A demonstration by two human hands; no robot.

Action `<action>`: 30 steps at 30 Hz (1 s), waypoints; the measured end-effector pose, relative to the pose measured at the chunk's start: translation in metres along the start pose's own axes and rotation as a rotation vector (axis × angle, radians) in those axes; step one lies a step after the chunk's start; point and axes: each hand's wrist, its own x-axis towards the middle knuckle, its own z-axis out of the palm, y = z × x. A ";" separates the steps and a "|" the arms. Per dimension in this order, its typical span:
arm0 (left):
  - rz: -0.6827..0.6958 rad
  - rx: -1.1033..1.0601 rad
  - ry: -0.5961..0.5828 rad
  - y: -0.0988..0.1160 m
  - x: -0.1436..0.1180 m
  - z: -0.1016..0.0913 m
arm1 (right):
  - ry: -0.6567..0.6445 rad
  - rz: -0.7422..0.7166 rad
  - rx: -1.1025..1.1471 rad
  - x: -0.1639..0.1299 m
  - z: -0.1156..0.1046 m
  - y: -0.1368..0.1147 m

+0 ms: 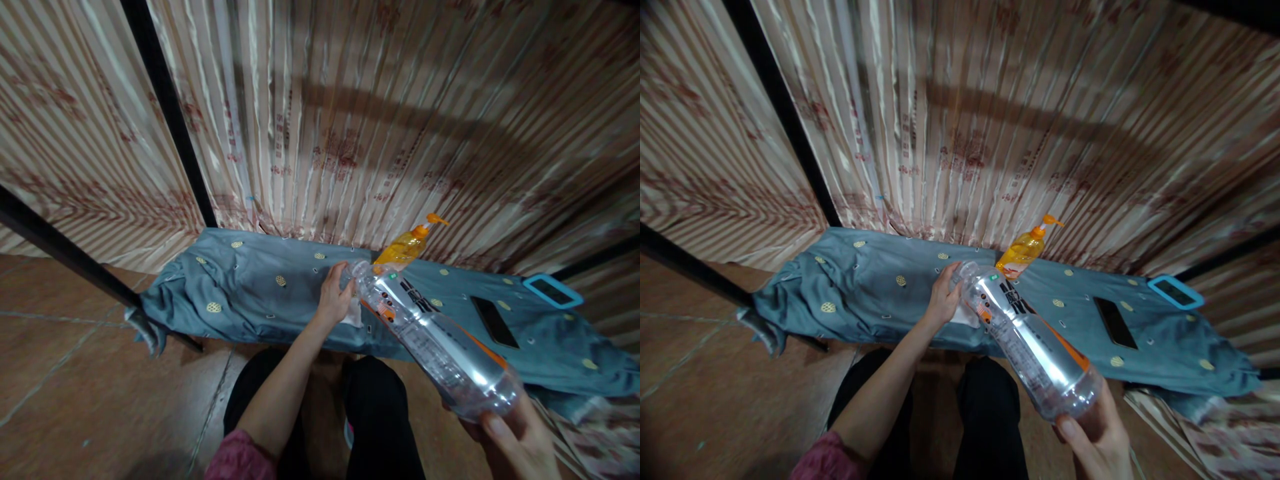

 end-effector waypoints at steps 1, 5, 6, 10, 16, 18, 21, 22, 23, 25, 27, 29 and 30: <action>-0.001 0.001 0.001 0.000 0.000 0.000 | 0.009 0.001 -0.006 0.000 0.000 0.000; -0.002 -0.003 0.006 -0.001 0.000 0.001 | 0.011 -0.001 -0.034 -0.001 0.000 0.000; 0.000 -0.003 0.007 -0.001 0.000 0.001 | 0.007 -0.005 -0.032 -0.002 0.001 0.000; 0.003 -0.005 0.005 0.000 0.000 0.000 | 0.018 -0.008 0.006 -0.002 0.001 0.001; -0.010 -0.012 0.005 0.002 -0.001 0.000 | 0.023 -0.014 -0.030 0.001 -0.005 0.008; -0.007 -0.013 0.004 0.001 -0.001 0.000 | 0.022 -0.021 -0.028 0.003 -0.007 0.010; -0.003 -0.019 0.002 0.001 -0.001 0.000 | 0.030 -0.011 -0.017 0.003 -0.007 0.009; -0.004 -0.020 0.002 0.000 -0.001 0.000 | 0.031 -0.010 -0.020 0.003 -0.006 0.008; -0.005 -0.021 0.002 0.000 -0.001 0.000 | 0.027 -0.012 -0.021 0.003 -0.005 0.007; -0.006 -0.020 0.000 0.000 -0.001 0.000 | 0.022 -0.021 -0.010 0.002 -0.003 0.004; -0.005 -0.019 -0.004 0.000 -0.001 0.000 | 0.021 -0.033 -0.005 0.000 0.000 0.001; -0.006 -0.021 -0.004 -0.001 -0.001 0.000 | 0.030 -0.049 -0.023 -0.001 0.000 0.000; -0.006 -0.022 -0.004 -0.001 -0.001 0.000 | 0.033 -0.060 -0.036 -0.001 0.000 0.001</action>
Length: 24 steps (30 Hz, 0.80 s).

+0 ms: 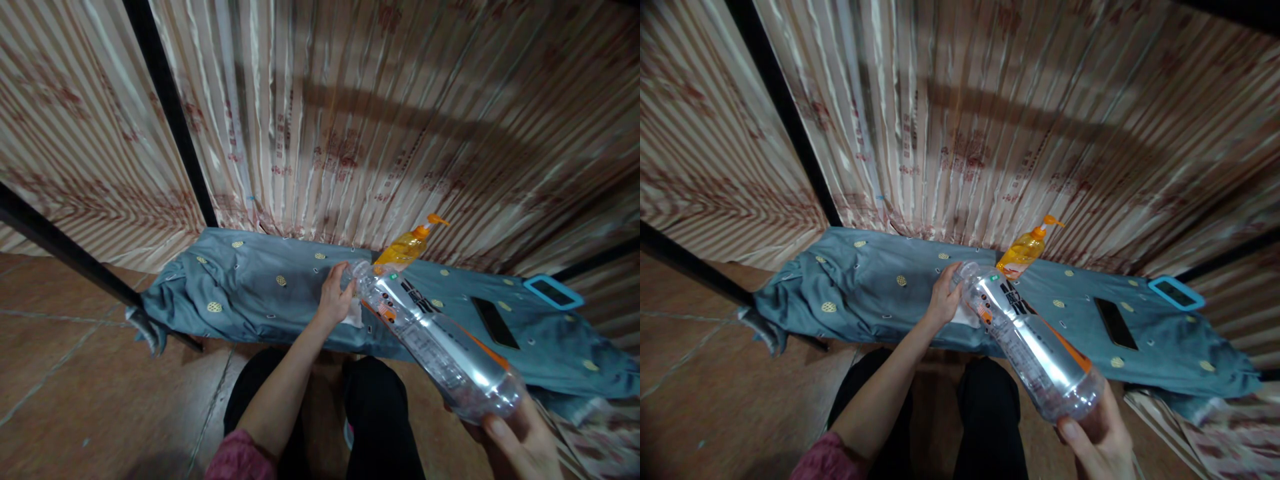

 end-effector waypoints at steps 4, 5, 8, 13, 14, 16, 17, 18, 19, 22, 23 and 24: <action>0.003 0.001 -0.003 -0.001 0.000 0.000 | -0.034 -0.005 -0.011 0.003 -0.005 0.006; 0.002 0.003 -0.005 -0.001 0.001 0.000 | -0.039 0.000 -0.009 0.004 -0.007 0.007; -0.004 0.009 -0.007 0.001 0.001 0.000 | -0.021 0.008 -0.012 0.006 -0.010 0.012; -0.003 0.008 -0.007 0.002 0.001 -0.001 | 0.018 0.036 0.002 0.006 -0.009 0.011; -0.003 0.007 -0.006 0.002 0.001 -0.001 | 0.014 0.034 0.005 0.006 -0.008 0.009; -0.003 0.007 -0.002 0.002 0.000 -0.001 | -0.021 0.017 0.008 0.006 -0.006 0.007; -0.004 0.009 -0.002 0.002 0.000 -0.001 | -0.028 0.007 0.007 0.005 -0.005 0.006; -0.004 0.012 -0.003 0.002 0.000 -0.001 | -0.028 -0.002 0.011 0.006 -0.005 0.006; -0.003 0.015 -0.005 0.001 0.000 -0.001 | -0.021 -0.005 0.016 0.006 -0.005 0.006; -0.002 0.017 -0.003 0.001 0.000 -0.001 | 0.004 0.009 0.010 0.006 -0.007 0.007; -0.003 0.016 0.001 0.001 0.000 -0.001 | 0.001 0.013 0.003 0.006 -0.007 0.008; -0.004 0.013 0.005 0.001 0.000 0.000 | -0.006 0.017 -0.005 0.007 -0.007 0.008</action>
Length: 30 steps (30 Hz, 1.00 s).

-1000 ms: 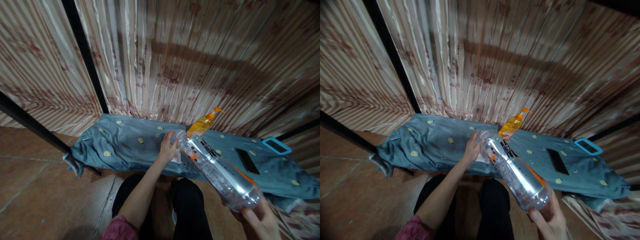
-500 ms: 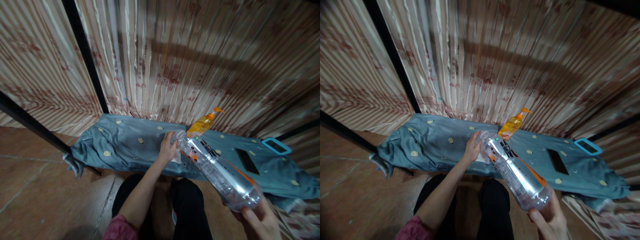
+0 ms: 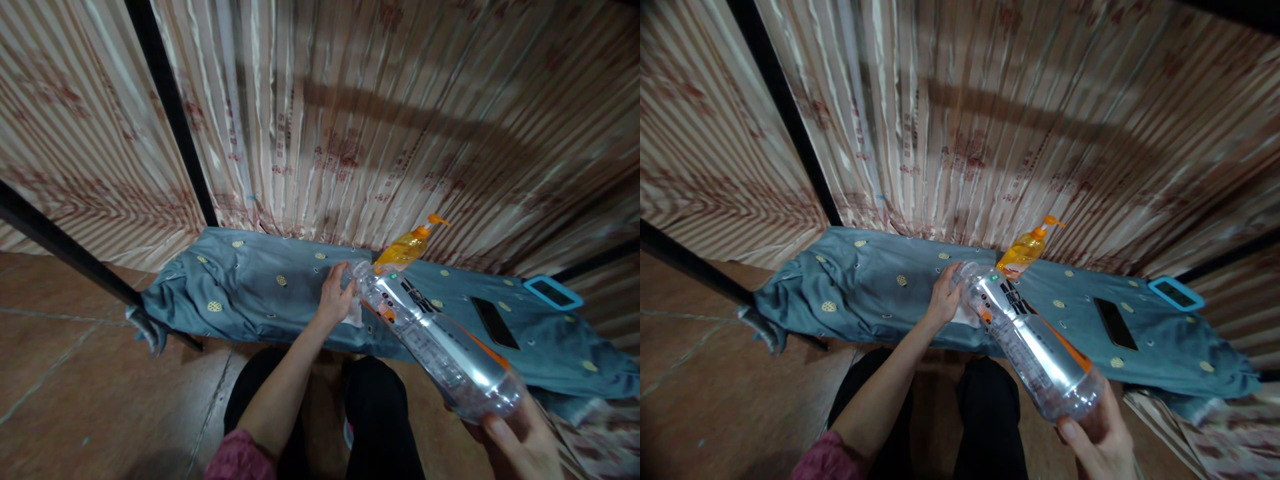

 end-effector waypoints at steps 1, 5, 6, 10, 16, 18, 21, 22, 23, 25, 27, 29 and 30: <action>0.000 -0.003 0.003 0.000 0.000 0.000 | -0.004 0.001 -0.004 0.000 0.000 0.000; 0.003 -0.005 0.002 -0.001 0.000 0.001 | 0.008 0.007 0.039 -0.001 0.002 -0.001; 0.002 -0.005 0.001 -0.001 0.000 0.001 | 0.012 0.014 0.043 -0.001 0.003 -0.002; 0.000 -0.013 0.006 -0.001 0.000 0.002 | 0.003 0.026 0.005 -0.002 0.000 -0.001; -0.006 -0.015 0.001 0.000 0.000 0.001 | -0.012 0.013 -0.052 -0.001 -0.004 0.003; 0.000 -0.010 -0.003 0.000 0.000 0.001 | -0.003 0.019 -0.037 -0.001 -0.003 0.003; 0.009 -0.007 -0.004 -0.001 0.000 0.001 | -0.014 0.029 -0.015 -0.003 0.001 -0.001; 0.011 -0.005 -0.003 -0.001 0.000 0.001 | -0.012 0.033 -0.008 -0.004 0.002 -0.003; 0.014 -0.004 -0.002 0.000 0.000 0.001 | -0.010 0.032 0.003 -0.005 0.004 -0.005; 0.019 -0.001 -0.002 0.001 0.000 0.001 | -0.018 0.011 0.042 -0.007 0.008 -0.010; 0.018 0.002 -0.004 0.003 0.000 0.000 | -0.032 -0.017 0.075 -0.007 0.010 -0.011; 0.012 0.002 -0.009 0.005 0.000 0.000 | -0.020 -0.017 0.072 -0.007 0.009 -0.009; 0.008 0.001 -0.009 0.005 0.000 -0.001 | -0.006 -0.008 0.061 -0.006 0.008 -0.007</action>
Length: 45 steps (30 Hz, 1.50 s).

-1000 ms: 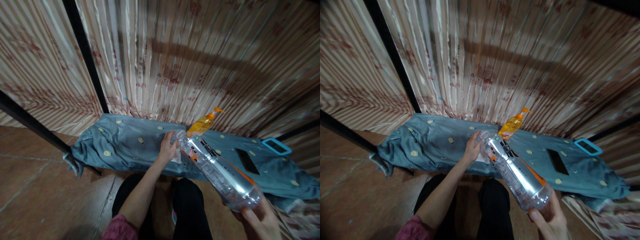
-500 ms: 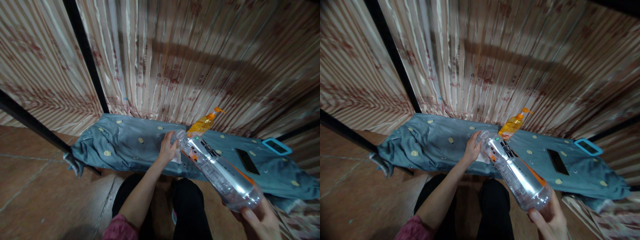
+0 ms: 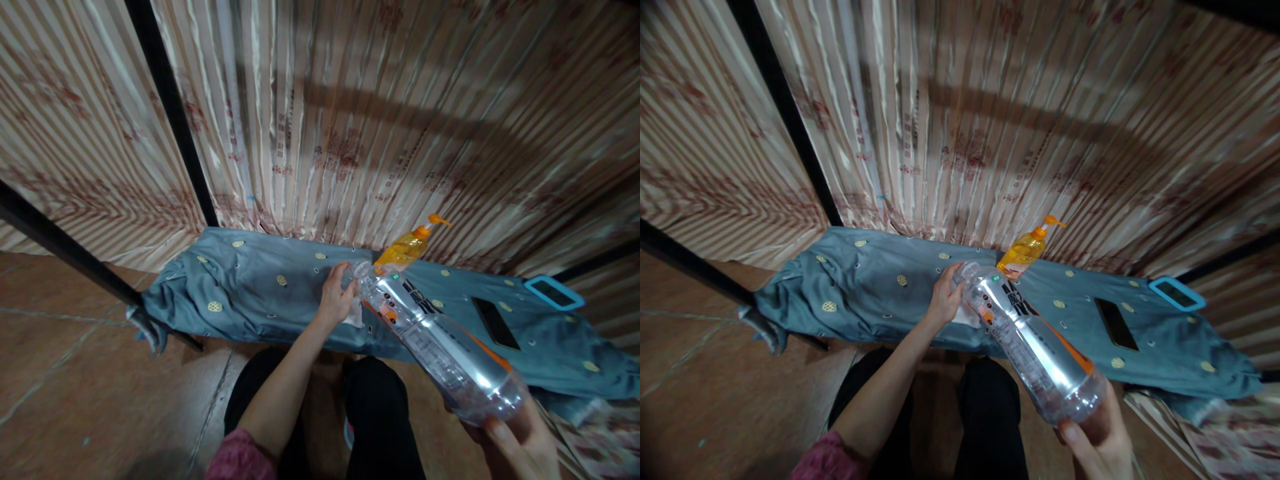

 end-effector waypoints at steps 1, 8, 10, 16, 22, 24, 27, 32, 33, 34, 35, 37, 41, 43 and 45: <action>-0.002 -0.003 0.001 0.000 0.000 0.000 | 0.014 0.008 -0.012 0.001 -0.002 0.003; -0.003 0.000 0.006 -0.002 0.000 0.001 | 0.040 0.004 0.005 0.002 -0.004 0.011; -0.009 0.000 0.004 -0.002 0.000 0.001 | 0.053 0.010 0.008 0.001 -0.003 0.010; -0.017 0.012 -0.004 -0.001 0.000 0.000 | 0.042 0.032 -0.034 -0.001 -0.005 0.008; -0.014 -0.009 0.004 -0.002 -0.001 0.000 | 0.034 0.007 -0.008 0.000 -0.005 0.010; -0.004 -0.009 0.007 -0.002 -0.001 0.001 | 0.057 0.007 0.011 0.001 -0.005 0.011; 0.012 -0.001 0.005 -0.003 -0.001 0.001 | 0.069 0.007 0.027 0.001 -0.004 0.011; 0.007 -0.003 0.008 -0.003 -0.001 0.001 | 0.067 0.007 0.041 0.000 0.000 0.008; 0.004 -0.003 0.008 -0.003 -0.001 0.001 | 0.064 0.011 0.042 0.000 0.000 0.007; 0.001 0.000 0.008 -0.003 -0.001 0.001 | 0.060 0.010 0.043 -0.001 0.001 0.007; -0.002 0.003 0.007 -0.003 0.000 0.001 | 0.058 0.005 0.043 -0.001 0.001 0.007; -0.008 0.008 0.005 -0.004 0.000 0.001 | 0.053 -0.008 0.045 -0.002 0.001 0.007; -0.015 -0.004 0.008 -0.004 0.000 0.001 | 0.041 -0.014 0.011 -0.001 -0.003 0.011; -0.017 -0.005 0.009 -0.004 0.000 0.001 | 0.043 -0.009 -0.016 0.000 -0.006 0.013; -0.018 -0.001 0.008 -0.003 0.000 0.000 | 0.044 0.000 -0.030 0.001 -0.007 0.015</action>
